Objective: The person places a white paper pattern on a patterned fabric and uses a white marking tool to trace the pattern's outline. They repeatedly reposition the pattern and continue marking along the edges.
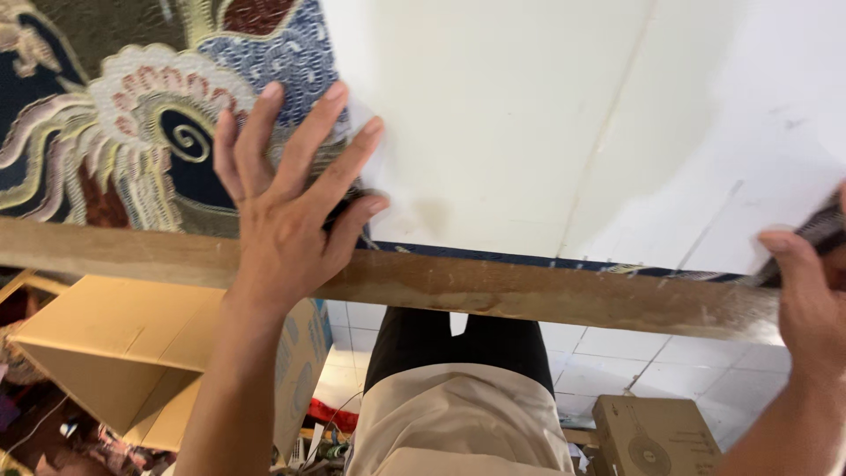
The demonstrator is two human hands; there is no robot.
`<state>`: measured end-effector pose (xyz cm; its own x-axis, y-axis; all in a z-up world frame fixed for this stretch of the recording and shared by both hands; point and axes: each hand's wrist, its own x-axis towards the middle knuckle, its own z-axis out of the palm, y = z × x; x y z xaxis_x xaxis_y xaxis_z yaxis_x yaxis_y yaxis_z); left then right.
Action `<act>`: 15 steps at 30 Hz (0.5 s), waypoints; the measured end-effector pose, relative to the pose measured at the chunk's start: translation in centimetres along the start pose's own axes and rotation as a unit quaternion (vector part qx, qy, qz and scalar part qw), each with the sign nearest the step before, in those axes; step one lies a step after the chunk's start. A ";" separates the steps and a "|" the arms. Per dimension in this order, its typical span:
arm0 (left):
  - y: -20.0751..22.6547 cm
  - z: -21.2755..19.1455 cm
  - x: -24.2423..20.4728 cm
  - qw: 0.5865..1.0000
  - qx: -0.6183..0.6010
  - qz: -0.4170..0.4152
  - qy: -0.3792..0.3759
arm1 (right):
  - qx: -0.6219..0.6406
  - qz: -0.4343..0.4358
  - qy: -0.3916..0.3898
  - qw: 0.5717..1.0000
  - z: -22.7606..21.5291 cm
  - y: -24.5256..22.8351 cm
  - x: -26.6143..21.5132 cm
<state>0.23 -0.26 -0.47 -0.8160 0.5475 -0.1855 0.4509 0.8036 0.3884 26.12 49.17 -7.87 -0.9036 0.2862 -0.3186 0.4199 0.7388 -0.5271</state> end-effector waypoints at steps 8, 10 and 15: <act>-1.0 0.4 0.5 0.998 0.053 0.042 -0.019 | 0.013 -0.060 0.066 0.996 -3.4 -11.5 4.8; -0.6 0.0 0.2 0.999 -0.037 0.031 -0.016 | 0.026 -0.072 0.061 0.995 -3.4 -11.6 5.1; -0.7 1.0 -0.4 0.994 -0.064 0.003 -0.084 | 0.075 -0.067 0.078 0.992 -2.9 -10.8 5.0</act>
<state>0.54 -0.81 -1.56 -0.7366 0.5915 -0.3280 0.3963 0.7705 0.4993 16.84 44.45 -1.47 -0.9495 0.2909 -0.1178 0.2919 0.6803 -0.6723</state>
